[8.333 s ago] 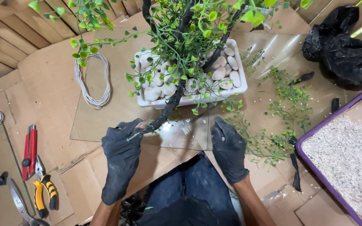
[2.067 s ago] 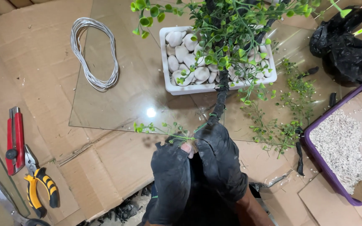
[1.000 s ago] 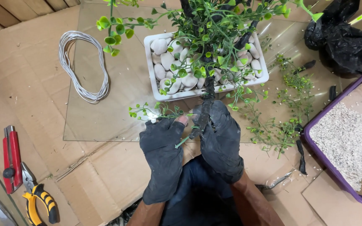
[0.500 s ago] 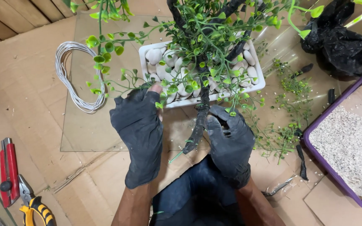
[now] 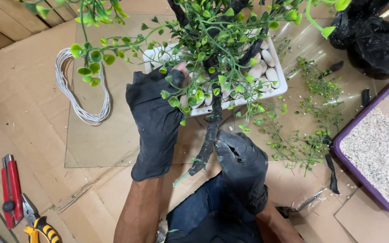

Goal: The person arranges artificial green vines and leaves into a white rectangular planter filled with white stones. They pick up individual vine segments from the table, insert them into the planter, and adjust their positions to create a dense arrangement.

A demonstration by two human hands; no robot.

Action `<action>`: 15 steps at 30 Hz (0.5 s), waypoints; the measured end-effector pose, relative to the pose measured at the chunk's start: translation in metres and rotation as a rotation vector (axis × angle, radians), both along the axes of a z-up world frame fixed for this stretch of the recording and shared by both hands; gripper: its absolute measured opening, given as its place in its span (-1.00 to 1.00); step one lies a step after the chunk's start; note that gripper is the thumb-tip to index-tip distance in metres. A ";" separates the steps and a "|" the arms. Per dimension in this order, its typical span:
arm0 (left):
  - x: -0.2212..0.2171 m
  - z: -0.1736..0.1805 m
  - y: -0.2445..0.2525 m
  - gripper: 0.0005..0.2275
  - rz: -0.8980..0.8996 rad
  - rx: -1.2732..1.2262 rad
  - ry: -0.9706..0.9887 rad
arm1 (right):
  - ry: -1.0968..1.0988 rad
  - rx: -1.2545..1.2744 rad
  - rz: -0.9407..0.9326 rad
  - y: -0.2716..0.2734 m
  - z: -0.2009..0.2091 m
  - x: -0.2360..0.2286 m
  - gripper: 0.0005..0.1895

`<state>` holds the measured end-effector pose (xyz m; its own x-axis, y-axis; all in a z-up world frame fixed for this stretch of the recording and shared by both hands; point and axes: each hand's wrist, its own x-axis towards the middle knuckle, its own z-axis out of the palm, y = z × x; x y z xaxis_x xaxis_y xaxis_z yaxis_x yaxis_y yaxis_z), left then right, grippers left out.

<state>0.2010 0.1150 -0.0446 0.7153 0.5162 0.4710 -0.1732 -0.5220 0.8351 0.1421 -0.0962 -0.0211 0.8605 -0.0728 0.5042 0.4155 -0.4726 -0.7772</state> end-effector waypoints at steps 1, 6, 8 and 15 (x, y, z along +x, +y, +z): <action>0.002 -0.002 0.000 -0.66 -0.044 0.053 -0.026 | -0.023 -0.030 -0.021 -0.005 -0.009 -0.001 -0.86; 0.000 0.062 -0.022 -0.77 0.094 0.003 -0.036 | -0.055 -0.304 0.120 -0.041 -0.026 -0.004 -0.87; 0.006 0.045 -0.018 -0.88 0.099 -0.002 -0.076 | 0.013 -0.310 0.134 -0.049 -0.034 -0.003 -0.85; -0.005 0.047 -0.017 -0.71 -0.100 0.107 -0.120 | -0.045 -0.299 0.138 -0.061 -0.075 0.003 -0.85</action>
